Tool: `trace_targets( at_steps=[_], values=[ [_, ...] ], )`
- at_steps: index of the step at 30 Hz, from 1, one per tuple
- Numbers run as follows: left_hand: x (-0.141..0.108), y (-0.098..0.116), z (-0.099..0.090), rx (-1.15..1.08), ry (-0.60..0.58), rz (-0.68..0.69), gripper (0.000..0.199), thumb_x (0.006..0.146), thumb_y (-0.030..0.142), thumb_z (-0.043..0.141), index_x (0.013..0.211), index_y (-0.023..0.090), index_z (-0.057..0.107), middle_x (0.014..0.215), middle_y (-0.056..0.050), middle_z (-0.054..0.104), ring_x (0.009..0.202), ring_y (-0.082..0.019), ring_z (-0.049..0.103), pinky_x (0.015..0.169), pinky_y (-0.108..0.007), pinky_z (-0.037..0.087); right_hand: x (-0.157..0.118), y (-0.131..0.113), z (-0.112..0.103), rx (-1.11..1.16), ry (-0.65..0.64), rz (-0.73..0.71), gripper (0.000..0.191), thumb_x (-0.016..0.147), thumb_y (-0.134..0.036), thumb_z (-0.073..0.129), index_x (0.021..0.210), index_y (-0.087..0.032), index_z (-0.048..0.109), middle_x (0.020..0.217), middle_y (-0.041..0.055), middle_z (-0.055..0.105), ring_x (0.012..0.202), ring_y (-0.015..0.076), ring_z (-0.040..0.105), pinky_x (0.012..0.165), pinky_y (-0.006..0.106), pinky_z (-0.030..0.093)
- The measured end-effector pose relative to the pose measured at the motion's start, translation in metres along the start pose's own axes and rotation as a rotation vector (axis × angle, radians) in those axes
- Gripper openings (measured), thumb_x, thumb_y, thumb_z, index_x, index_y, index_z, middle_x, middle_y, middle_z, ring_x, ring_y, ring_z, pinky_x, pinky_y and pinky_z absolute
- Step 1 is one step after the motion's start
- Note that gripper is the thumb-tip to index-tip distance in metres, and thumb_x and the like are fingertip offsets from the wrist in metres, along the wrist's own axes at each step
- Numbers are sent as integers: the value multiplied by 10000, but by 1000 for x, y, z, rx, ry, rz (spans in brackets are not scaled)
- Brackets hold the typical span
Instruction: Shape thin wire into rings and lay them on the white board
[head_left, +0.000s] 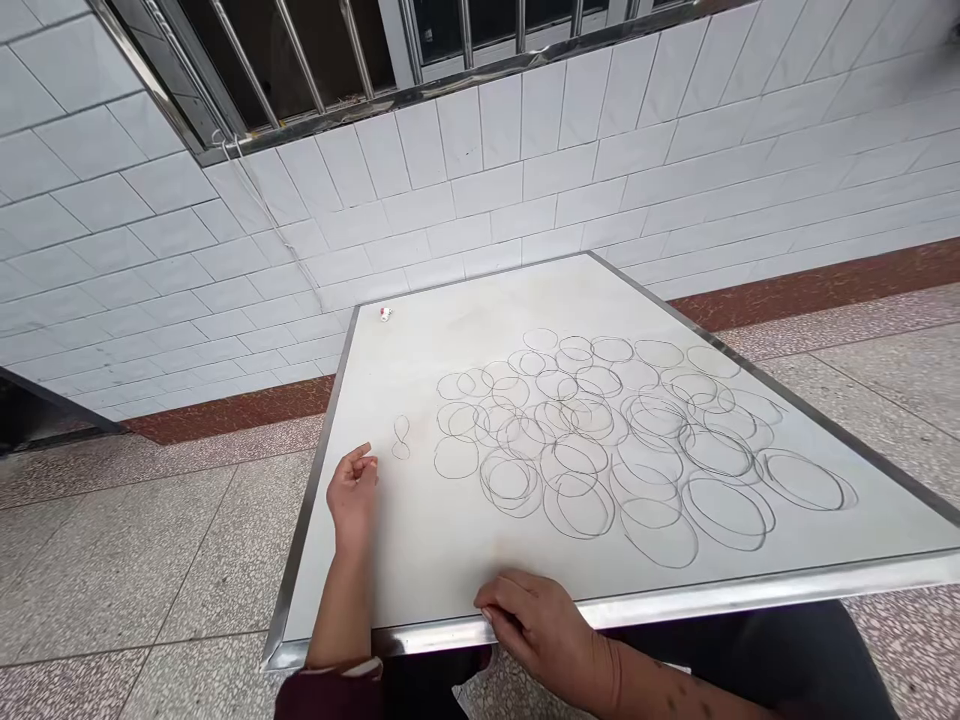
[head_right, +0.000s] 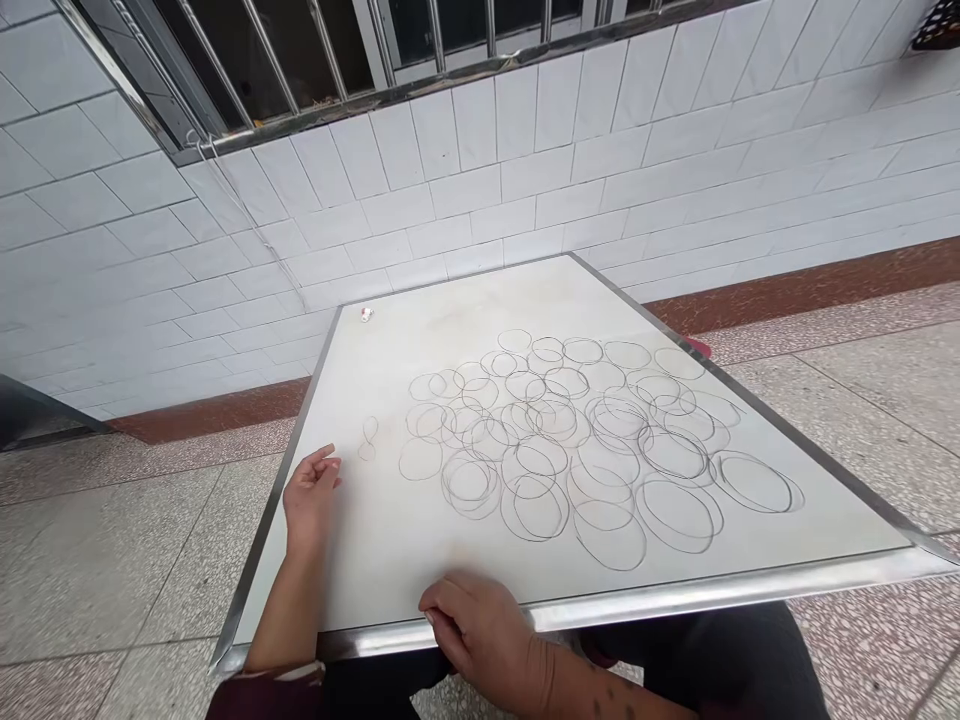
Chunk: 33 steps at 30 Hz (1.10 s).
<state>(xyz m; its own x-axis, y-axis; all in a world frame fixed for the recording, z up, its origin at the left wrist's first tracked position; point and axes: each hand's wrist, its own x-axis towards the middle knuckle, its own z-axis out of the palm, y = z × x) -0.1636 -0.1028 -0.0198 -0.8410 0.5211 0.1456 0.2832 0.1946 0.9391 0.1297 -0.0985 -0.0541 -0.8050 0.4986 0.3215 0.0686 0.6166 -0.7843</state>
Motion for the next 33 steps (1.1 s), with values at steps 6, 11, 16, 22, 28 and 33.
trace_targets(
  at_steps=[6,11,16,22,28,33],
  values=[
    [-41,-9,-4,15,-55,-14,415,758,403,648,1079,152,725,814,-62,714,756,-202,674,712,-338,548,1,-2,-1,-14,-1,11,165,927,-178,490,975,-215,643,842,16,668,751,154,608,680,254,441],
    [-58,-12,1,110,-61,99,333,811,369,602,1044,171,735,933,-95,732,831,-227,683,786,-378,551,2,-4,0,-39,7,18,180,934,-184,474,969,-208,650,847,22,678,761,157,621,682,255,448],
    [-67,-10,1,234,-88,291,241,854,295,572,1008,225,742,1009,-91,716,948,-260,650,863,-426,539,3,-4,2,-76,-1,22,183,933,-182,468,961,-204,647,844,29,685,757,171,632,678,270,463],
    [-66,-10,2,353,-106,474,287,914,220,486,1069,231,727,1097,-105,717,1072,-291,602,971,-502,494,1,-4,6,-92,-21,35,180,929,-174,474,948,-205,650,839,31,693,755,179,640,681,283,487],
    [-44,-8,11,456,-190,590,357,924,137,424,1124,217,708,1250,-123,692,1198,-303,575,1009,-513,467,64,-2,-30,-57,-22,-45,171,968,-211,512,992,-207,682,912,49,686,860,179,647,783,306,526],
    [-34,-14,19,524,-240,606,375,925,122,423,1200,189,669,1305,-138,673,1297,-332,535,1030,-538,436,172,27,-47,-282,-34,-239,177,986,-195,531,1047,-206,698,991,82,678,990,225,584,840,362,519]
  ],
)
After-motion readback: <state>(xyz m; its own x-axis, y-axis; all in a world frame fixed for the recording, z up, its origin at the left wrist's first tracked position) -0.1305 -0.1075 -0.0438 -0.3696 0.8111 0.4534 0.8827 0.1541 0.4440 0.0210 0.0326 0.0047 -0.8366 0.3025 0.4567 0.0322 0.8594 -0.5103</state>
